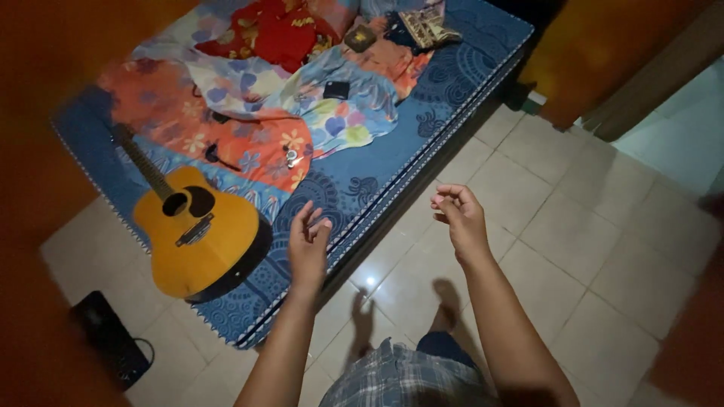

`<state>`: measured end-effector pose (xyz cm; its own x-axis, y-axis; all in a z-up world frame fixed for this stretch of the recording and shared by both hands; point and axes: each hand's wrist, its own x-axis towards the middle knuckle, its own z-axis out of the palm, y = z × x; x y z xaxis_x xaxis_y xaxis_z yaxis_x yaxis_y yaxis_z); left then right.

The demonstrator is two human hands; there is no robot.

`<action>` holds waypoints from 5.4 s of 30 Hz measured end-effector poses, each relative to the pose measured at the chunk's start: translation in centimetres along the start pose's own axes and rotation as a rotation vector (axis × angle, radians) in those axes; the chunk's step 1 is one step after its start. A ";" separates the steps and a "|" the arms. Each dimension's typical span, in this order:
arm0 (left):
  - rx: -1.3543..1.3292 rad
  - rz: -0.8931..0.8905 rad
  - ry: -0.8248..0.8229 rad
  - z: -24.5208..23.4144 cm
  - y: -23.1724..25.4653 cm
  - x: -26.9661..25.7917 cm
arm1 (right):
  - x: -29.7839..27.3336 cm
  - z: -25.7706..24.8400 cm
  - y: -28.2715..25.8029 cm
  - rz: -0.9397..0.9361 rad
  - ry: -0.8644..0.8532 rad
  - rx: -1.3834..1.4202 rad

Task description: The person folds a black cloth on a bed, then places it in a wardrobe. They pick up a wristwatch and a small black wallet, attach a keychain to the wallet, and place both items in the wardrobe.

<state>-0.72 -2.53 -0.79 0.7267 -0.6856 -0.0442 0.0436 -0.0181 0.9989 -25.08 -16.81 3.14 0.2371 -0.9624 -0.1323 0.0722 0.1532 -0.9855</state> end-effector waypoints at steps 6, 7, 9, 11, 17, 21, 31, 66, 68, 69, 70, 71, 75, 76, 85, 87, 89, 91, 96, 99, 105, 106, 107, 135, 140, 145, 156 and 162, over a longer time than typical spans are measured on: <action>0.039 -0.065 -0.007 4.7 3.2 -0.2 | 3.8 -3.0 -0.8 0.002 -0.022 0.007; 0.035 -0.064 0.001 5.6 2.7 0.2 | 4.4 -3.6 -1.2 0.000 -0.030 0.004; 0.025 -0.047 0.020 7.2 1.6 1.0 | 5.7 -4.6 -1.9 0.004 -0.035 -0.020; -0.006 -0.059 0.039 9.0 0.7 1.7 | 8.1 -6.1 -1.1 0.003 -0.049 -0.025; -0.099 -0.026 0.133 12.4 -1.3 3.1 | 12.2 -7.1 -4.0 -0.013 -0.118 -0.063; -0.103 -0.043 0.189 13.6 -1.0 4.0 | 15.7 -7.3 -3.7 -0.016 -0.140 -0.074; -0.065 -0.071 0.246 14.7 1.1 8.6 | 21.9 -4.7 -4.2 -0.018 -0.188 -0.078; -0.125 0.011 0.171 17.9 1.6 28.4 | 35.8 0.2 -5.8 -0.218 -0.392 -0.154; -0.109 0.009 0.180 18.5 2.1 28.6 | 36.1 0.0 -6.6 -0.208 -0.397 -0.163; -0.094 0.008 0.182 18.9 2.4 28.6 | 36.3 -0.2 -7.1 -0.202 -0.396 -0.173; -0.093 0.009 0.187 19.3 2.5 28.6 | 36.9 -0.4 -6.6 -0.202 -0.401 -0.171; -0.090 0.010 0.197 19.6 2.6 28.6 | 37.5 -0.7 -6.0 -0.207 -0.406 -0.152; -0.066 0.049 0.214 22.1 2.1 28.6 | 40.2 -2.4 -5.4 -0.214 -0.430 -0.109; -0.067 0.049 0.228 23.0 2.1 28.6 | 40.6 -2.9 -6.0 -0.213 -0.444 -0.110; -0.138 0.060 0.344 31.5 1.2 27.4 | 47.4 -8.9 -8.0 -0.201 -0.577 -0.138; -0.132 0.056 0.353 33.4 1.0 27.2 | 49.2 -10.3 -7.5 -0.212 -0.594 -0.130; -0.136 0.051 0.388 35.7 2.0 26.5 | 51.4 -11.5 -7.0 -0.210 -0.628 -0.131; -0.138 0.053 0.417 37.5 2.7 25.4 | 52.6 -12.4 -6.7 -0.214 -0.656 -0.128; -0.104 -0.041 0.499 39.6 3.1 23.9 | 55.3 -12.2 -7.0 -0.180 -0.739 -0.120; -0.050 -0.048 0.542 41.0 5.3 22.2 | 57.2 -11.8 -5.1 -0.161 -0.793 -0.090; 0.001 -0.086 0.635 41.0 6.0 20.8 | 56.3 -10.5 -6.0 -0.147 -0.860 -0.086; 0.003 -0.086 0.643 41.0 6.3 20.7 | 56.6 -10.2 -5.6 -0.145 -0.868 -0.084; 0.010 -0.100 0.653 40.9 6.6 20.6 | 56.8 -10.0 -5.3 -0.153 -0.873 -0.088; -0.068 0.011 0.849 23.1 2.8 14.7 | 45.1 5.0 -2.5 -0.236 -1.058 -0.142; -0.072 0.076 0.782 16.7 2.6 15.5 | 41.8 9.0 -1.5 -0.234 -1.011 -0.164; -0.078 0.093 0.739 11.7 2.7 16.1 | 38.4 12.6 -0.7 -0.245 -0.973 -0.186; -0.061 0.057 0.714 6.5 3.0 17.4 | 34.8 18.3 -2.0 -0.225 -0.938 -0.262; -0.074 0.046 0.714 5.4 3.7 19.3 | 35.8 20.8 -1.8 -0.206 -0.950 -0.268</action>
<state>9.73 -19.78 2.16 0.9988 -0.0409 -0.0276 0.0303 0.0658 0.9974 3.45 -46.92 2.39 0.9271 -0.3688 0.0673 0.0064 -0.1640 -0.9864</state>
